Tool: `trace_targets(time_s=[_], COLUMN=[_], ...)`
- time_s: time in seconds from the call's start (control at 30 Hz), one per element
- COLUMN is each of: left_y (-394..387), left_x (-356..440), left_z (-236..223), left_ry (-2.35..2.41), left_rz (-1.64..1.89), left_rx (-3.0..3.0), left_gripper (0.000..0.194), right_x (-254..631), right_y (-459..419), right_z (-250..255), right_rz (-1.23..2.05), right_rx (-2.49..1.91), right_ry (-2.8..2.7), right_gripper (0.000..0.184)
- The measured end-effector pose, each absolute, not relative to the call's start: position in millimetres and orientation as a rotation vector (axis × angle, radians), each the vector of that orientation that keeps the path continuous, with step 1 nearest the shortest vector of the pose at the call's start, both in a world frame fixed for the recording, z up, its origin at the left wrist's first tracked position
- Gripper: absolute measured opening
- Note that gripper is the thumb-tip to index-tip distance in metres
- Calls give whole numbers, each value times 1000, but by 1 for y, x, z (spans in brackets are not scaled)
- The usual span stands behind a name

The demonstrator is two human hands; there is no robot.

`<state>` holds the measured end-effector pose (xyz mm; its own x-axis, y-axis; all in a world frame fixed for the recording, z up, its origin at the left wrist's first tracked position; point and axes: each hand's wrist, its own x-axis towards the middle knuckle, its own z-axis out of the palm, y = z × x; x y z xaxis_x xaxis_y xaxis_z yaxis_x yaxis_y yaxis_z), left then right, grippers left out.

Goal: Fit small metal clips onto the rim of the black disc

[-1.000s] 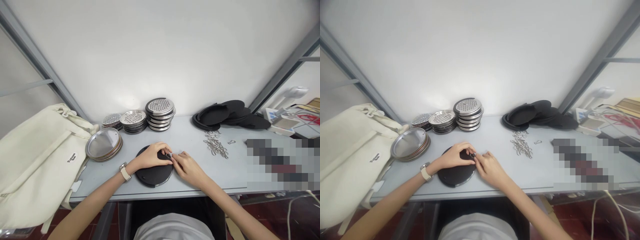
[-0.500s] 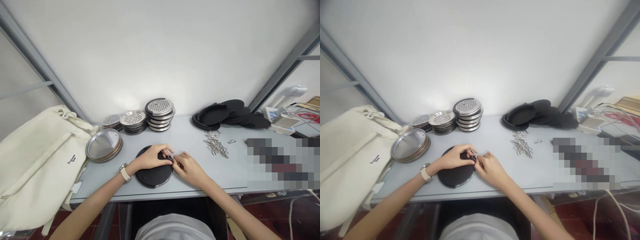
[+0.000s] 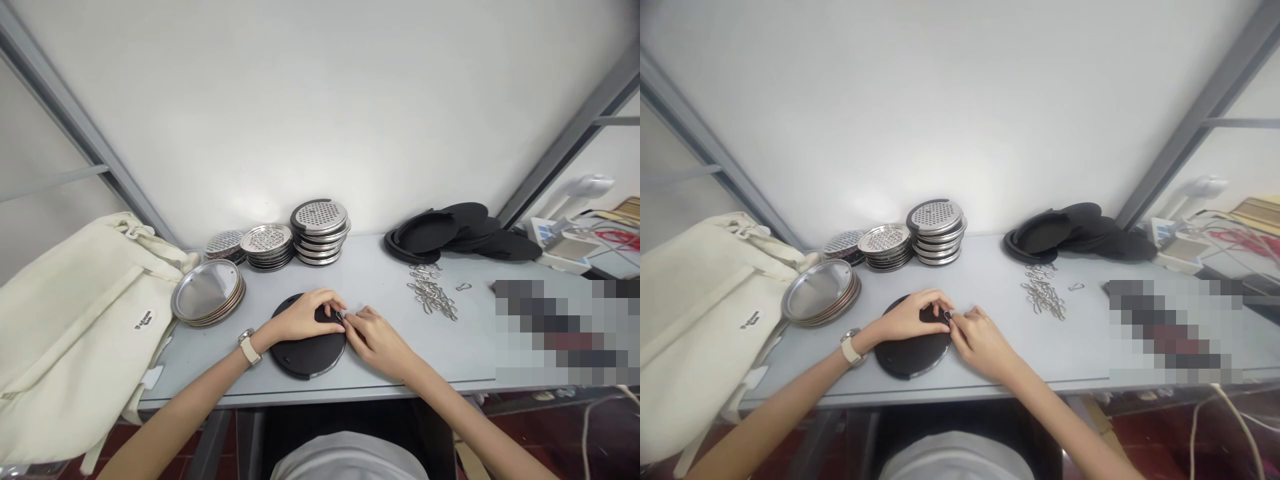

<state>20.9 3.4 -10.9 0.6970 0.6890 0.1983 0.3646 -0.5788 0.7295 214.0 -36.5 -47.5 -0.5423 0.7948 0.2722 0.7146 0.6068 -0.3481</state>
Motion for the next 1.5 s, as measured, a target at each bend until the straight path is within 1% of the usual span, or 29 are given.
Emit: trace_targets(time_s=[0.83,1.13,1.3,1.5], left_y=[4,3,4,3], left_x=[21,20,20,21], left_z=[-13,-15,-16,-11], left_ry=[735,792,852,827], left_rz=[623,626,632,588], left_rx=[2093,2241,2231,2168], left_gripper=[25,31,30,26], right_x=[210,209,208,212], right_y=[-40,-38,-38,-37], right_z=[-49,-50,-50,-52], right_rz=[366,301,259,342], right_rx=[-1239,-1257,-1243,-1234], right_ry=[-2274,-2292,-2325,-2322], right_gripper=[28,24,25,25])
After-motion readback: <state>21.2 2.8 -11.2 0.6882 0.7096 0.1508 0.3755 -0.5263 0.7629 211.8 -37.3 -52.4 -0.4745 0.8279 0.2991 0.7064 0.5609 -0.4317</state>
